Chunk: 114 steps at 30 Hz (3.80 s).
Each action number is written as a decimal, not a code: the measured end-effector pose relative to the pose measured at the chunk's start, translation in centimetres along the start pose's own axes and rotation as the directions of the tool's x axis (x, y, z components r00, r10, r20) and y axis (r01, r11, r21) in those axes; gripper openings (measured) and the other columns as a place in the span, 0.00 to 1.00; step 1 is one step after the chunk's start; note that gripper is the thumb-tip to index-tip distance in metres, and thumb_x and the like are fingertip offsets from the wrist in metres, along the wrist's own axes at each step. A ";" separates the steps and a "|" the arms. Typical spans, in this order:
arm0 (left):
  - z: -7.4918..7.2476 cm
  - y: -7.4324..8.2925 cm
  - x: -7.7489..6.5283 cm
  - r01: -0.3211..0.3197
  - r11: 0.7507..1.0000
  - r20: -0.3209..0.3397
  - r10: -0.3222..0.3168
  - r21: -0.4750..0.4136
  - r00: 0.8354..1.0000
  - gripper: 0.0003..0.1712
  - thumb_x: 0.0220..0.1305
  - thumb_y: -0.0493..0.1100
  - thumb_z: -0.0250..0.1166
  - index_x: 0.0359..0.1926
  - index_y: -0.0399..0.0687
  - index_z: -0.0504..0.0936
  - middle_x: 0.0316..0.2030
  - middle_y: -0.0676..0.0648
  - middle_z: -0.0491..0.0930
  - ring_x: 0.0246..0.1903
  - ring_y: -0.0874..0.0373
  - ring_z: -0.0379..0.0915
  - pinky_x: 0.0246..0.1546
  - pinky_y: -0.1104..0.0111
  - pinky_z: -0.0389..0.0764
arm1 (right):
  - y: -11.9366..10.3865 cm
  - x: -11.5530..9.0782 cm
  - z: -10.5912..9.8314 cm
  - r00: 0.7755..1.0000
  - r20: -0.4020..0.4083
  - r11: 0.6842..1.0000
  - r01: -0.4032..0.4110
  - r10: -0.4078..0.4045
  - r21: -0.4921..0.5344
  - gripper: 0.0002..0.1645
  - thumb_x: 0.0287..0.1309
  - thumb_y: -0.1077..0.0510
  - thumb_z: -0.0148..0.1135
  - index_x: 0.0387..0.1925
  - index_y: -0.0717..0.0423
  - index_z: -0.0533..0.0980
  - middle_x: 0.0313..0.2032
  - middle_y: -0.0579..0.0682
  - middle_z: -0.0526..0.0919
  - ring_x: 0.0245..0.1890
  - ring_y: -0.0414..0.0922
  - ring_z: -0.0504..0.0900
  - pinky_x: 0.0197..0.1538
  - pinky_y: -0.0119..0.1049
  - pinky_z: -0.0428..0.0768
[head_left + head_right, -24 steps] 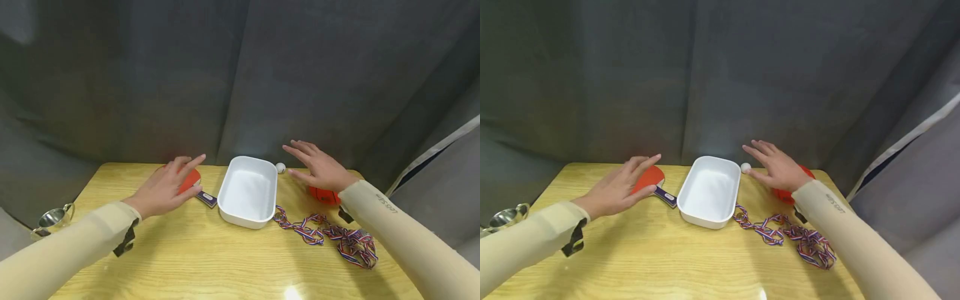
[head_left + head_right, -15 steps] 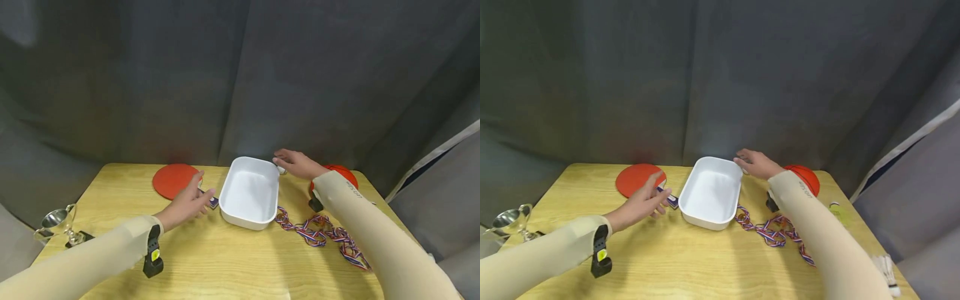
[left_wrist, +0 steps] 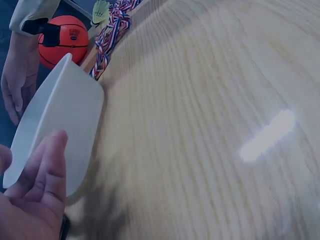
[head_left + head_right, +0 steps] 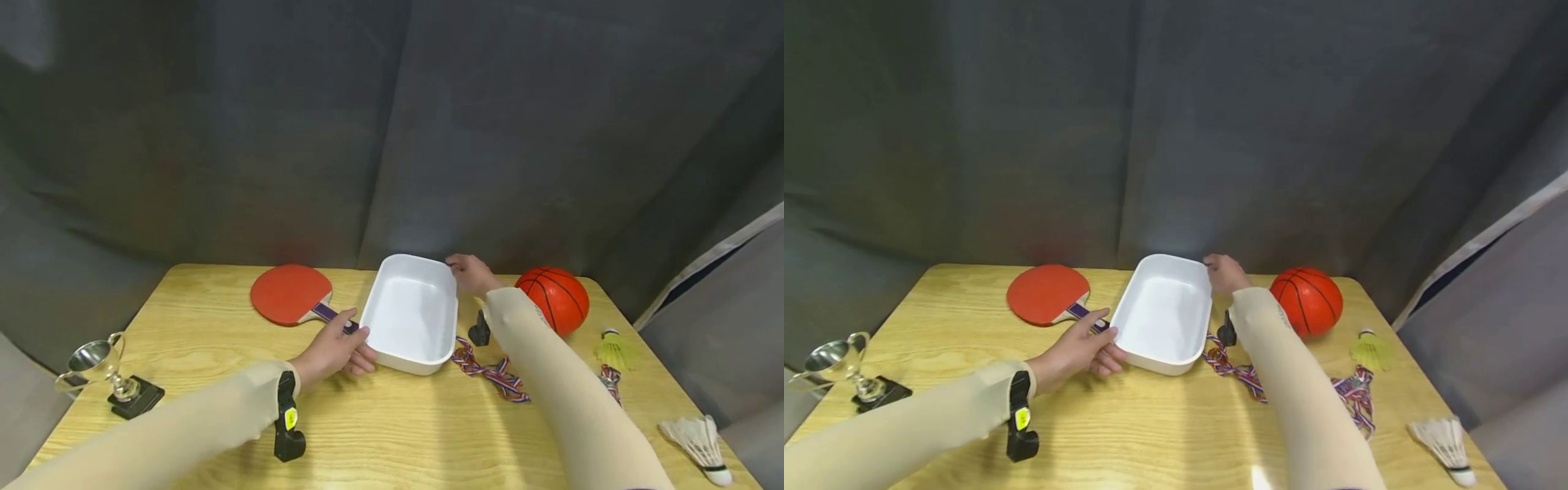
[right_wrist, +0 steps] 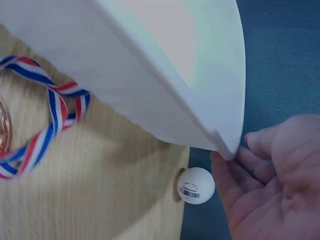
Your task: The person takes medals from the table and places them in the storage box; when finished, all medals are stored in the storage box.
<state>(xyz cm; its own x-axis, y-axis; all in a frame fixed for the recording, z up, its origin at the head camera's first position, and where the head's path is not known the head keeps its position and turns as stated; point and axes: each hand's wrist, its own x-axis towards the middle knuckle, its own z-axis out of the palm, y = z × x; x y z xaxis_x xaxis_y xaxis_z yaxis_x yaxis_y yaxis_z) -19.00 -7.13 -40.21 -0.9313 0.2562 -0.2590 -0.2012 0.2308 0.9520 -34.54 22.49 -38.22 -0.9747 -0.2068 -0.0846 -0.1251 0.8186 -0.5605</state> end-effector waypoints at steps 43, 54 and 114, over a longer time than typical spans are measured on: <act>-5.4 -2.1 -6.6 0.008 0.990 0.124 -0.026 0.143 0.992 0.28 0.78 0.36 0.58 0.75 0.38 0.68 0.25 0.44 0.82 0.24 0.59 0.80 0.26 0.69 0.86 | -1.4 -14.3 1.8 0.970 0.059 0.954 0.241 -0.234 -0.177 0.02 0.66 0.66 0.63 0.36 0.58 0.80 0.23 0.43 0.72 0.24 0.37 0.69 0.27 0.26 0.67; -6.3 -1.5 -4.8 -0.003 0.957 0.001 0.002 0.291 1.000 0.20 0.75 0.35 0.62 0.65 0.39 0.80 0.31 0.41 0.75 0.19 0.58 0.78 0.21 0.70 0.85 | -1.1 -19.8 1.8 0.956 0.256 0.974 0.093 -0.145 0.205 0.09 0.71 0.62 0.64 0.38 0.64 0.73 0.22 0.51 0.82 0.20 0.42 0.81 0.22 0.31 0.80; -5.0 -1.9 -3.1 -0.005 0.967 -0.068 0.023 0.256 0.997 0.17 0.76 0.38 0.62 0.62 0.42 0.84 0.40 0.41 0.79 0.23 0.57 0.74 0.20 0.70 0.82 | 4.6 -11.1 1.3 0.877 0.280 0.861 0.456 -0.391 -0.225 0.14 0.55 0.68 0.73 0.44 0.57 0.82 0.35 0.52 0.77 0.36 0.43 0.72 0.39 0.30 0.74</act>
<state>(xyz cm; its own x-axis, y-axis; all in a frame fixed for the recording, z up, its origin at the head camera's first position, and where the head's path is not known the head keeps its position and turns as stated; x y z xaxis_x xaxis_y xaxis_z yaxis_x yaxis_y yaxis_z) -17.22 -13.02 -40.40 -0.9541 0.1970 -0.2254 -0.1124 0.4621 0.8797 -24.07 27.84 -40.87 -0.7538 -0.6514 -0.0862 -0.5936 0.7313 -0.3361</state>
